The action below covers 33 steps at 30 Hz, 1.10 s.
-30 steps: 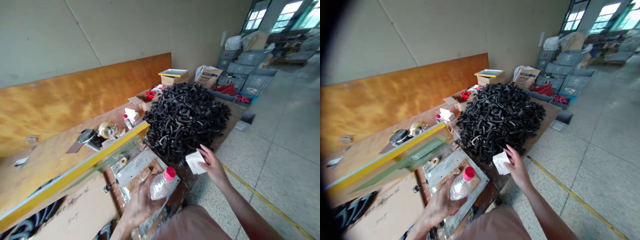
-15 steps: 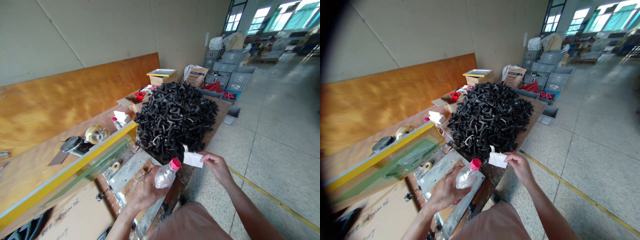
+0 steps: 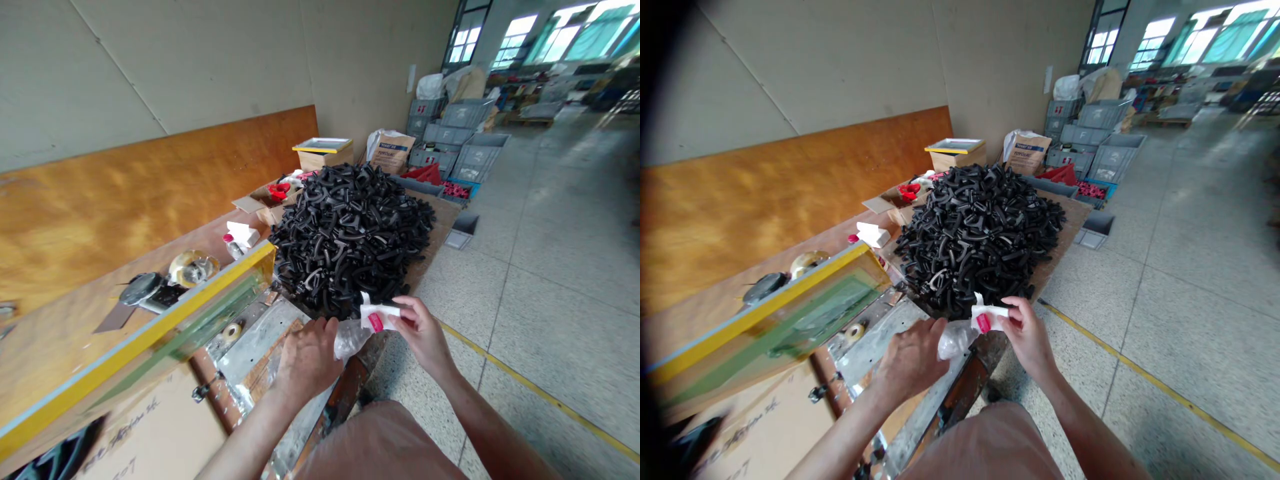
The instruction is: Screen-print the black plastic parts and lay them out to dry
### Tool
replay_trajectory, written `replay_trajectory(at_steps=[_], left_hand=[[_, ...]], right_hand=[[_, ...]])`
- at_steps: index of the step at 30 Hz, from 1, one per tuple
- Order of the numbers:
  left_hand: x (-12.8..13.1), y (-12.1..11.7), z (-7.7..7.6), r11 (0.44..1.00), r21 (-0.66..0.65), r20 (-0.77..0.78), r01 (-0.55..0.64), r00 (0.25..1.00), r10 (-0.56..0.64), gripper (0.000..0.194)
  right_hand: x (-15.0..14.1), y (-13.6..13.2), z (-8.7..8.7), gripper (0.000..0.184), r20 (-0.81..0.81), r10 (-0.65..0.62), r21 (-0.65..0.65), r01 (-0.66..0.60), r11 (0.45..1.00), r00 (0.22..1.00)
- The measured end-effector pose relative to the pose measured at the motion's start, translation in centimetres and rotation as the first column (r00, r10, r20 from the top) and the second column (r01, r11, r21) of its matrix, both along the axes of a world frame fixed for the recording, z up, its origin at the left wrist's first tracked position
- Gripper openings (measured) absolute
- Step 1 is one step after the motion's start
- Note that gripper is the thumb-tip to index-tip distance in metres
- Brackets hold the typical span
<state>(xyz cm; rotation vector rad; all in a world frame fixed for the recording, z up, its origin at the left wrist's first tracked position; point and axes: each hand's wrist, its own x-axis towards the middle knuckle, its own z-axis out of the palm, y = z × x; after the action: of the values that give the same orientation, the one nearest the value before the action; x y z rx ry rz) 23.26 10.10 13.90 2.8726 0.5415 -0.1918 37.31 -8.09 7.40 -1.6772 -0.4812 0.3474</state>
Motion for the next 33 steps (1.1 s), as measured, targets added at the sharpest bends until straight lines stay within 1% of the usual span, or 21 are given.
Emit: replay_trajectory(at_steps=[3, 7, 10, 12, 19, 23, 25, 27, 28, 30, 31, 32, 33], left_hand=[[1.1, -0.5, 0.9, 0.991, 0.110, -0.020, 0.070, 0.997, -0.068, 0.031], [2.3, -1.0, 1.8, 0.980, 0.144, -0.035, 0.138, 0.990, -0.134, 0.032], [2.8, -1.4, 2.1, 0.966, 0.172, -0.036, 0.191, 0.982, -0.187, 0.032], [3.0, -1.7, 2.2, 0.962, 0.181, -0.046, 0.205, 0.979, -0.200, 0.030], [3.3, -1.9, 2.0, 0.965, 0.182, -0.069, 0.187, 0.982, -0.177, 0.028], [3.1, -1.8, 1.9, 0.973, 0.179, -0.055, 0.147, 0.989, -0.139, 0.025], [2.7, -1.8, 1.7, 0.980, 0.160, -0.030, 0.117, 0.993, -0.113, 0.024], [2.1, -1.6, 1.4, 0.991, 0.115, 0.003, 0.069, 0.998, -0.070, 0.023], [1.7, -1.5, 1.2, 0.997, 0.071, 0.022, 0.040, 0.999, -0.041, 0.025], [0.6, -1.0, 0.9, 0.997, -0.078, 0.069, -0.007, 0.998, 0.013, 0.030], [-0.1, -0.7, 0.8, 0.982, -0.188, 0.092, -0.019, 0.995, 0.036, 0.034], [-0.9, -0.3, 0.6, 0.950, -0.311, 0.110, -0.021, 0.992, 0.058, 0.037], [-2.0, 0.2, 0.3, 0.899, -0.438, 0.124, -0.019, 0.989, 0.082, 0.041]], right_hand=[[0.0, -0.2, -0.3, 0.038, 0.007, 0.011, -0.015, -0.011, 1.000, 1.000], [0.2, -0.5, -0.3, 0.038, -0.010, 0.006, -0.002, -0.006, 1.000, 1.000], [0.2, -0.6, -0.2, 0.038, -0.017, 0.003, 0.002, -0.003, 1.000, 1.000], [0.3, -0.7, -0.3, 0.038, -0.010, -0.004, -0.015, 0.004, 1.000, 1.000], [0.5, -0.9, -0.8, 0.040, -0.038, 0.005, -0.075, -0.008, 0.997, 0.999], [0.6, -0.7, -0.5, 0.042, -0.082, -0.001, -0.044, -0.003, 0.999, 0.997], [0.7, -0.6, -0.1, 0.043, -0.143, -0.006, -0.001, 0.006, 1.000, 0.990], [0.7, -0.5, 0.5, 0.045, -0.241, 0.002, 0.064, 0.014, 0.998, 0.971], [0.7, -0.4, 0.8, 0.045, -0.296, 0.014, 0.109, 0.019, 0.994, 0.955], [0.8, -0.4, 1.5, 0.045, -0.400, 0.056, 0.203, 0.028, 0.979, 0.915], [0.9, -0.3, 1.7, 0.044, -0.442, 0.083, 0.240, 0.029, 0.970, 0.893], [0.9, -0.3, 1.8, 0.044, -0.478, 0.107, 0.264, 0.027, 0.964, 0.872], [1.1, -0.2, 1.8, 0.044, -0.510, 0.125, 0.273, 0.022, 0.962, 0.851]])
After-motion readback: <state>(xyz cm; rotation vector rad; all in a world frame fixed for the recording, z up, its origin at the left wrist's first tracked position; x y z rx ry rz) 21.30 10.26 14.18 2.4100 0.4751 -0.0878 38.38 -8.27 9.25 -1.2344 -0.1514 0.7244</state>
